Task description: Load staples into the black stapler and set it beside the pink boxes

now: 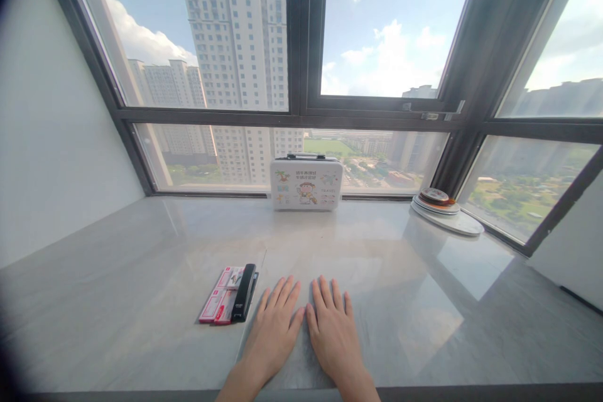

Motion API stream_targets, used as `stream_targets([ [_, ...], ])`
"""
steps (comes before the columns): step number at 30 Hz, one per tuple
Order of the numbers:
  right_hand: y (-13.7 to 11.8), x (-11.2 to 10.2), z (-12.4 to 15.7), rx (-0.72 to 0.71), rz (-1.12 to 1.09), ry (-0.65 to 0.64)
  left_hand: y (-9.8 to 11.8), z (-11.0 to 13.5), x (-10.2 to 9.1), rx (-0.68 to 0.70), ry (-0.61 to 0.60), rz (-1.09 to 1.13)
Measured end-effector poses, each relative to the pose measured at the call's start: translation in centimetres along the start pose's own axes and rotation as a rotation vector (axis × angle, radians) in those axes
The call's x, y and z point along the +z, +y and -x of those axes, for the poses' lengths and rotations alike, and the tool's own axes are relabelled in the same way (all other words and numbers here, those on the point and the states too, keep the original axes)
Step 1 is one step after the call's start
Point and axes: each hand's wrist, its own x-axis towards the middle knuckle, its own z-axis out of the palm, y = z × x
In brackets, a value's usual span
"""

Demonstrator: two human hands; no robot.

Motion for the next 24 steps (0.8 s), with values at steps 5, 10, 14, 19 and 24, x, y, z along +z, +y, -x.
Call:
stream_targets([
  [5, -0.01, 0.04, 0.01, 0.004, -0.009, -0.002, -0.07, 0.04, 0.14, -0.007, 0.011, 0.008],
  [10, -0.03, 0.03, 0.17, 0.0, -0.009, 0.001, -0.08, 0.09, 0.16, -0.004, 0.009, -0.015],
  [14, -0.04, 0.11, 0.16, 0.005, -0.01, 0.003, -0.06, 0.1, 0.16, 0.002, 0.012, -0.009],
  [19, -0.02, 0.17, 0.17, 0.006, -0.009, 0.002, 0.02, 0.05, 0.1, 0.0, 0.001, -0.013],
  [24, -0.03, 0.08, 0.22, -0.004, -0.016, 0.009, 0.04, -0.06, 0.0, 0.002, -0.009, -0.022],
])
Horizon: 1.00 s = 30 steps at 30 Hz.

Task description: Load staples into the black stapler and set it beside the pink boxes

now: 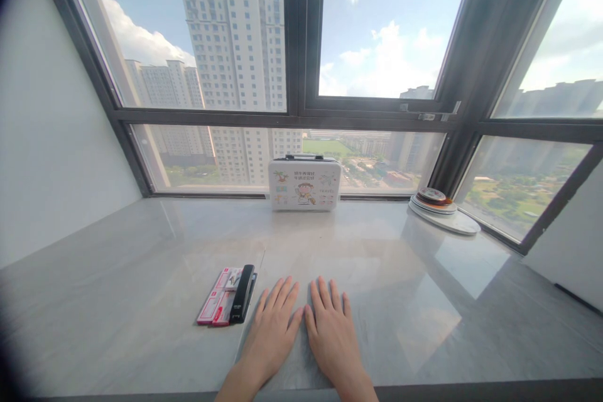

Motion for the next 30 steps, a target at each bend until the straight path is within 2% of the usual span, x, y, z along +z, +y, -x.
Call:
stream_targets([
  [30, -0.18, -0.58, 0.07, -0.002, 0.006, -0.016, -0.2, 0.21, -0.12, 0.018, -0.006, 0.005],
])
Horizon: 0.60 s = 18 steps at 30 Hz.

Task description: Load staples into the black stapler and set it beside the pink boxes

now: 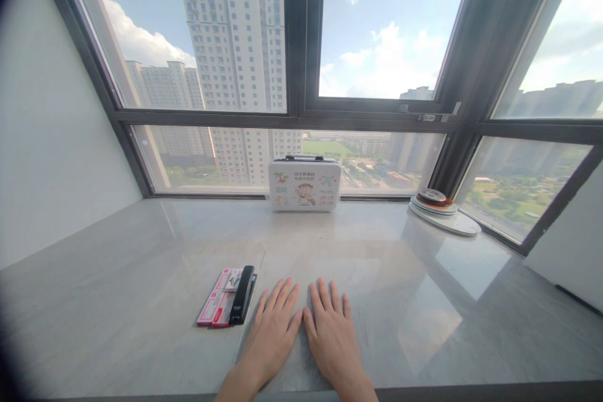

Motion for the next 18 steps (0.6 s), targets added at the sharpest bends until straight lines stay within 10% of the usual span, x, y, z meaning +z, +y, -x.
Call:
stream_targets([
  [18, -0.01, 0.02, 0.15, -0.008, 0.018, -0.004, -0.31, 0.05, 0.54, 0.0, 0.022, -0.012],
])
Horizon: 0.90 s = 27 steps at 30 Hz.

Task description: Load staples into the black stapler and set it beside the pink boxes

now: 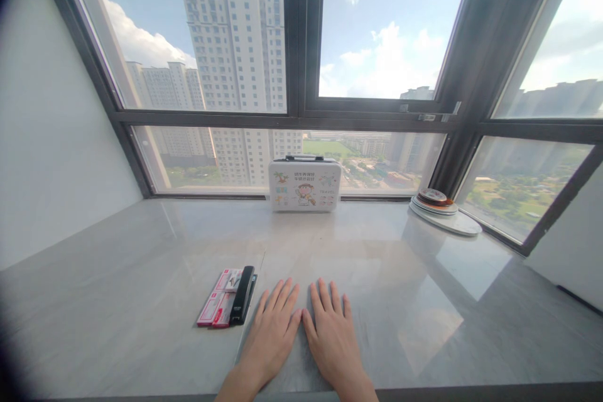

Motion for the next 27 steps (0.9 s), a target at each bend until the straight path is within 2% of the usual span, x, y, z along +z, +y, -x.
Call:
stream_targets([
  [27, 0.17, 0.3, -0.12, -0.01, -0.003, 0.006, 0.21, -0.03, -0.42, -0.018, -0.021, 0.026],
])
